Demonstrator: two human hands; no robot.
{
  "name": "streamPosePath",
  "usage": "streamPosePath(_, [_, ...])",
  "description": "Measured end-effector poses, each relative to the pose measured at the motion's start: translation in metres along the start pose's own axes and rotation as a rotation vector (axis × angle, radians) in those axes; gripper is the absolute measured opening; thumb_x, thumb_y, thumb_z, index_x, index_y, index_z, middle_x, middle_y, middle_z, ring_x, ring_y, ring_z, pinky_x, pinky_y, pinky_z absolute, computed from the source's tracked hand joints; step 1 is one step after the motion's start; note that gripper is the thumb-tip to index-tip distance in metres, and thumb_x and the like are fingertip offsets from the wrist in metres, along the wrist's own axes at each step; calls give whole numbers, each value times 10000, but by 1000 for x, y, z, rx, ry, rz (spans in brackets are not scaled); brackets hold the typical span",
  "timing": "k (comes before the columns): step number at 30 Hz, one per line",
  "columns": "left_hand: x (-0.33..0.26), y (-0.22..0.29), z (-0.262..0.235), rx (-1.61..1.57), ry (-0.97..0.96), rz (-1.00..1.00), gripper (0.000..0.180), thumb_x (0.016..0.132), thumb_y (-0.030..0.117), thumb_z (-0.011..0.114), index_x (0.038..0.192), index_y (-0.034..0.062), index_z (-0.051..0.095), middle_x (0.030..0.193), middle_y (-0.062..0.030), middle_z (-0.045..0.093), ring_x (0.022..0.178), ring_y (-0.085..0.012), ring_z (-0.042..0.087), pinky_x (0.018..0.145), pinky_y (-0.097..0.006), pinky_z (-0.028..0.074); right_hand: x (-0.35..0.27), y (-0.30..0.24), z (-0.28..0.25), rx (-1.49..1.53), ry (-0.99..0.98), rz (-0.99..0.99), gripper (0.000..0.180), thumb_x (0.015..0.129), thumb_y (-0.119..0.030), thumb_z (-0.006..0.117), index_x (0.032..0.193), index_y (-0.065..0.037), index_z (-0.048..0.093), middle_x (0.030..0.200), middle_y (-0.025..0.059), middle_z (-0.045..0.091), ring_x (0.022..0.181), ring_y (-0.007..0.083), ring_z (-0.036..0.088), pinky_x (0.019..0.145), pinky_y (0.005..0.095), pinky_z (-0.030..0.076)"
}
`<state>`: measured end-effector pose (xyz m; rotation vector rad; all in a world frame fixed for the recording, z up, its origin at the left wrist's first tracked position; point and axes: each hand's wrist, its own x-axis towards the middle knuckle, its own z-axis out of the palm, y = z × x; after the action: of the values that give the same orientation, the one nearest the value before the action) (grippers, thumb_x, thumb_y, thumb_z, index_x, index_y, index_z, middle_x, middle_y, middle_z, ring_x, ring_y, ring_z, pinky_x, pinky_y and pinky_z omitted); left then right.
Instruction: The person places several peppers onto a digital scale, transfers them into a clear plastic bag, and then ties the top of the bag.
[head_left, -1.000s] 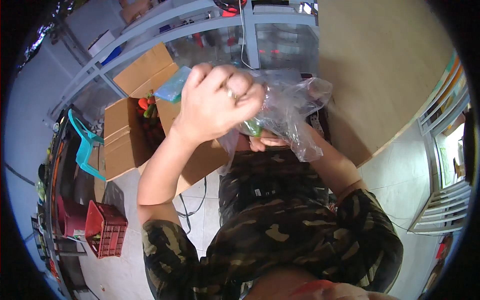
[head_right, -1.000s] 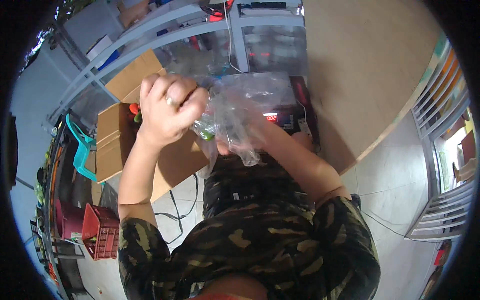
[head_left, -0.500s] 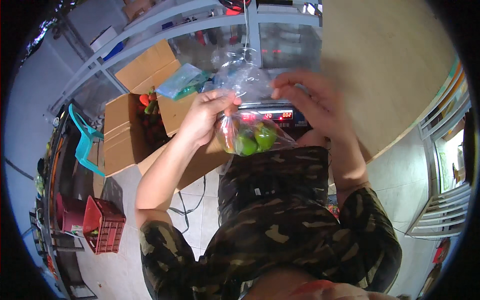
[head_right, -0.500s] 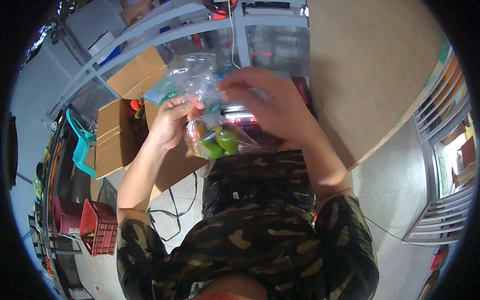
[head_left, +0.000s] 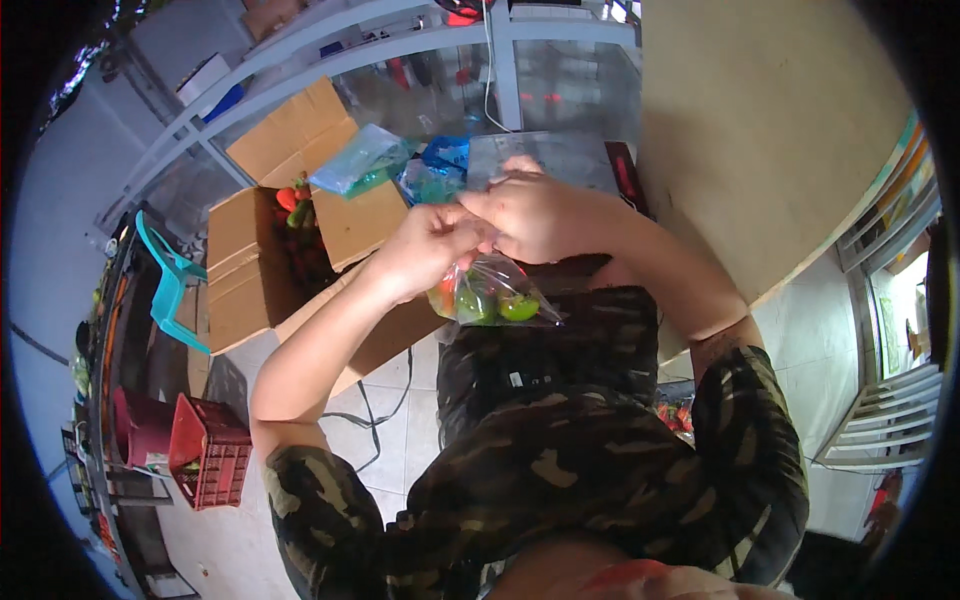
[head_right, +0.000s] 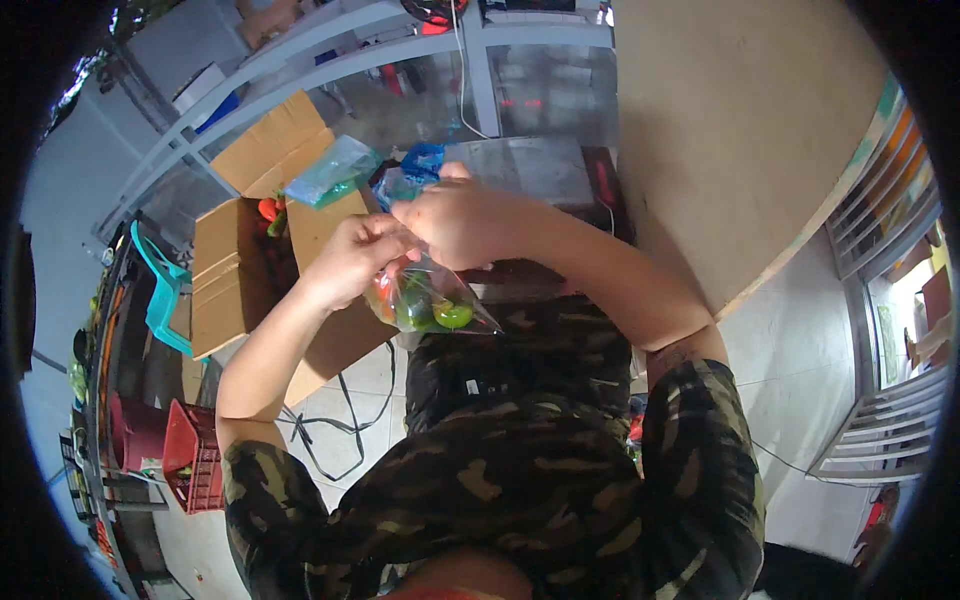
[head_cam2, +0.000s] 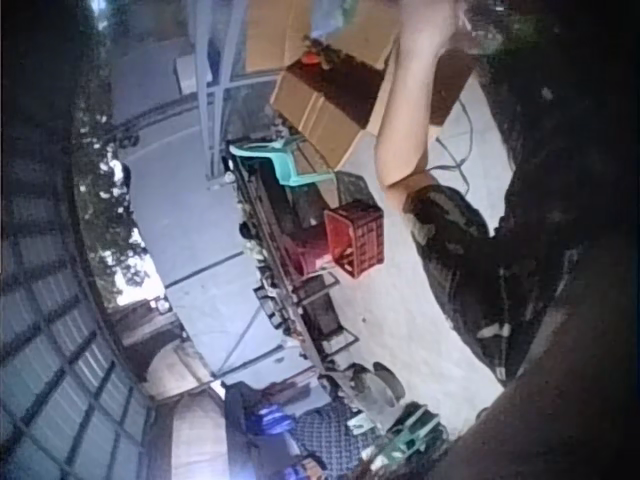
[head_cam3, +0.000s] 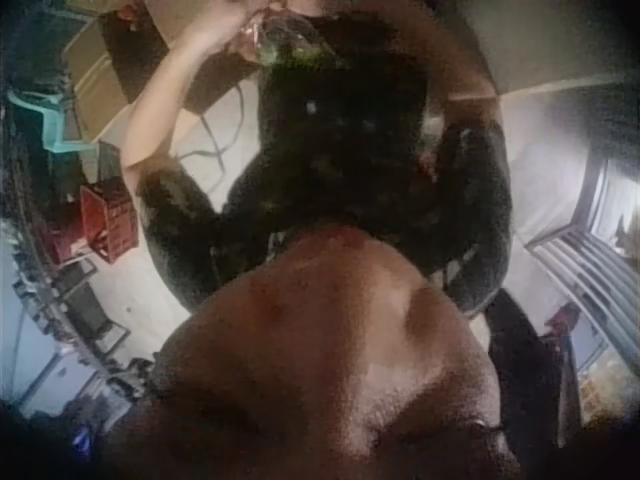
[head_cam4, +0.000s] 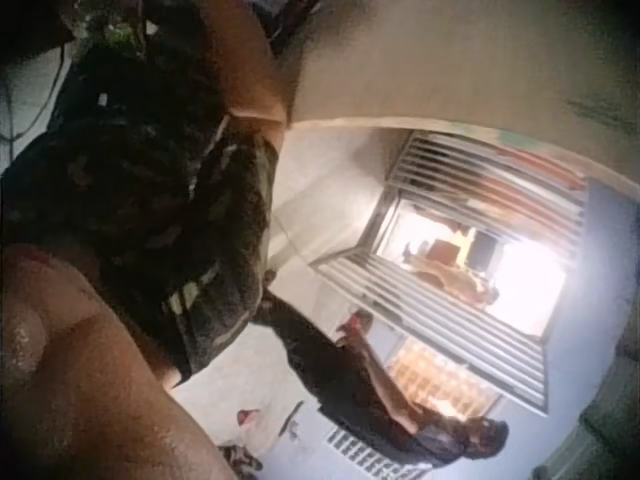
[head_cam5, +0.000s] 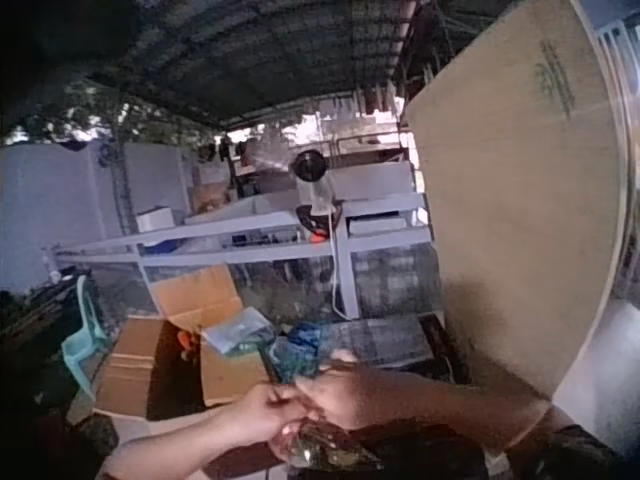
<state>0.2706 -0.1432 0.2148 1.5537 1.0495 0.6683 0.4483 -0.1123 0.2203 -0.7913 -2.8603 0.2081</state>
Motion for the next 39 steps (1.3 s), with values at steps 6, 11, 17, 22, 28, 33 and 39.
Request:
streamPosePath(6, [-13,-4,-19,52,-156,-37,210,834,220,591,759,25,614,626,9,539,563,-56,479,510,-196,368,-18,13,-16,740,-295,-11,263,860,-277,497,801,-32,573,756,69,586,679,149,574,596,262,425])
streamPosePath(11, [-16,-8,-28,18,-242,-87,263,843,296,583,807,36,607,689,7,547,637,-64,494,554,-217,394,-33,35,15,1270,-264,125,326,901,-305,428,726,-45,518,674,34,524,534,138,521,538,264,417])
streamPosePath(17, [30,-6,-42,195,-30,-118,181,846,204,558,799,32,590,741,7,552,707,-110,474,659,-249,399,-20,70,63,1808,-65,285,291,905,-320,409,769,-68,456,594,-13,407,451,110,447,394,230,342])
streamPosePath(22, [11,71,-16,342,39,646,184,867,202,526,836,29,581,811,-16,554,854,-155,463,792,-287,366,-33,23,30,2280,126,-389,294,893,-336,436,864,-51,503,615,8,474,476,120,468,384,234,364])
streamPosePath(28, [-7,79,-1,388,-176,983,199,855,222,532,808,29,531,858,-61,543,885,-221,423,882,-373,281,-22,2,13,1916,59,-314,240,856,-283,519,891,-50,566,729,52,580,598,125,546,520,245,445])
streamPosePath(33, [-11,60,-10,-26,-214,655,191,858,222,547,855,33,578,885,-43,552,910,-157,455,813,-291,345,-31,22,-19,1260,289,-62,187,837,-212,558,891,-38,602,787,42,605,686,114,552,636,240,445])
streamPosePath(39, [3,40,-11,-294,32,561,149,867,175,548,878,34,592,841,1,579,794,-83,496,753,-229,389,-19,27,-22,679,581,-95,179,852,-157,522,861,12,580,748,54,574,707,130,525,655,269,423])
